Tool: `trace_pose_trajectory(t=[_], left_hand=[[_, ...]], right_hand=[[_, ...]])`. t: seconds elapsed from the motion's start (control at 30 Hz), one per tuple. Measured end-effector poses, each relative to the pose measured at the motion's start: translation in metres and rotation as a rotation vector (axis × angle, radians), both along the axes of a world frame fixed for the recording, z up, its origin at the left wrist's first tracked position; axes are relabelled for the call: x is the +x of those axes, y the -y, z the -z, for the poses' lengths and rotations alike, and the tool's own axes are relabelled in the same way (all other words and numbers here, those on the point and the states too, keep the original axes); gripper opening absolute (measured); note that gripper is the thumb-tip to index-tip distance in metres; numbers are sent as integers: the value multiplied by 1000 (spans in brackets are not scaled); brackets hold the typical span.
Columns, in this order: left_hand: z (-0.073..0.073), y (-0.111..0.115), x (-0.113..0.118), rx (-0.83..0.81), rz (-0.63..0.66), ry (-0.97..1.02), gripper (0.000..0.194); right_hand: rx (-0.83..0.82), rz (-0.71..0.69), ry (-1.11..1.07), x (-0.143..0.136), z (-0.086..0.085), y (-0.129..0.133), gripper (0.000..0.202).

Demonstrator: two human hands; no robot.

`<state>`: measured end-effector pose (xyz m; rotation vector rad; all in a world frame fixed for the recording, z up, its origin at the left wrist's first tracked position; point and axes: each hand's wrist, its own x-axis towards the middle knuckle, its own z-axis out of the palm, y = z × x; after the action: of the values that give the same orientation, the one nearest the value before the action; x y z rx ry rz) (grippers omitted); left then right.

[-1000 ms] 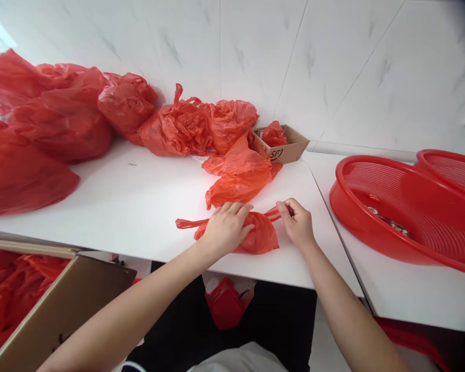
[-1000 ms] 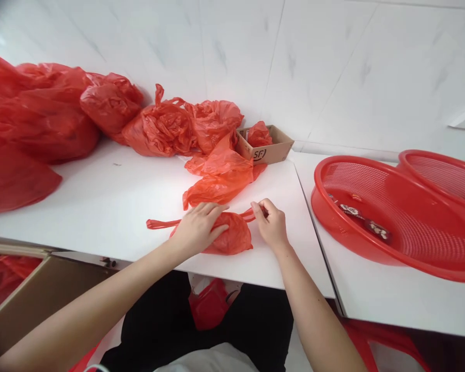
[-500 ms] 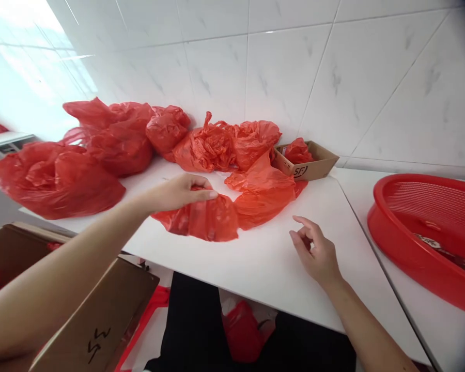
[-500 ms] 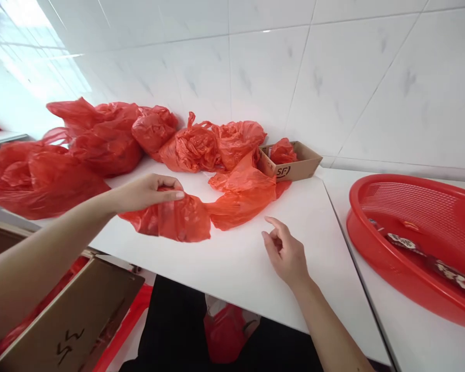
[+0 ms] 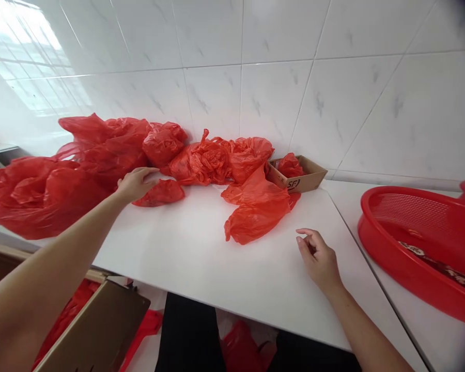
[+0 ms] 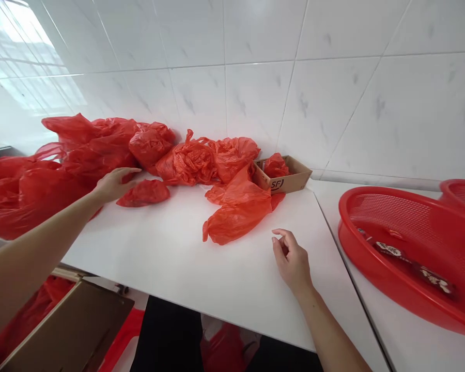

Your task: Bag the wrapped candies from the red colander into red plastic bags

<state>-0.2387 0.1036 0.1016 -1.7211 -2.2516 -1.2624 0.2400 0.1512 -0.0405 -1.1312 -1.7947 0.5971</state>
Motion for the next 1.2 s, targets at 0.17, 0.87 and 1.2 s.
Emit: trace_pose_trajectory(t=[0.17, 0.87, 1.2], left_hand=[[40, -14, 71, -171, 95, -58, 36], [113, 80, 226, -309, 457, -77, 62], [11, 62, 238, 33, 512, 138, 62]], right_hand=[[-8, -23, 7, -1, 3, -2, 22], [-341, -218, -584, 25, -25, -7, 29], [-107, -747, -333, 12, -90, 67, 19]])
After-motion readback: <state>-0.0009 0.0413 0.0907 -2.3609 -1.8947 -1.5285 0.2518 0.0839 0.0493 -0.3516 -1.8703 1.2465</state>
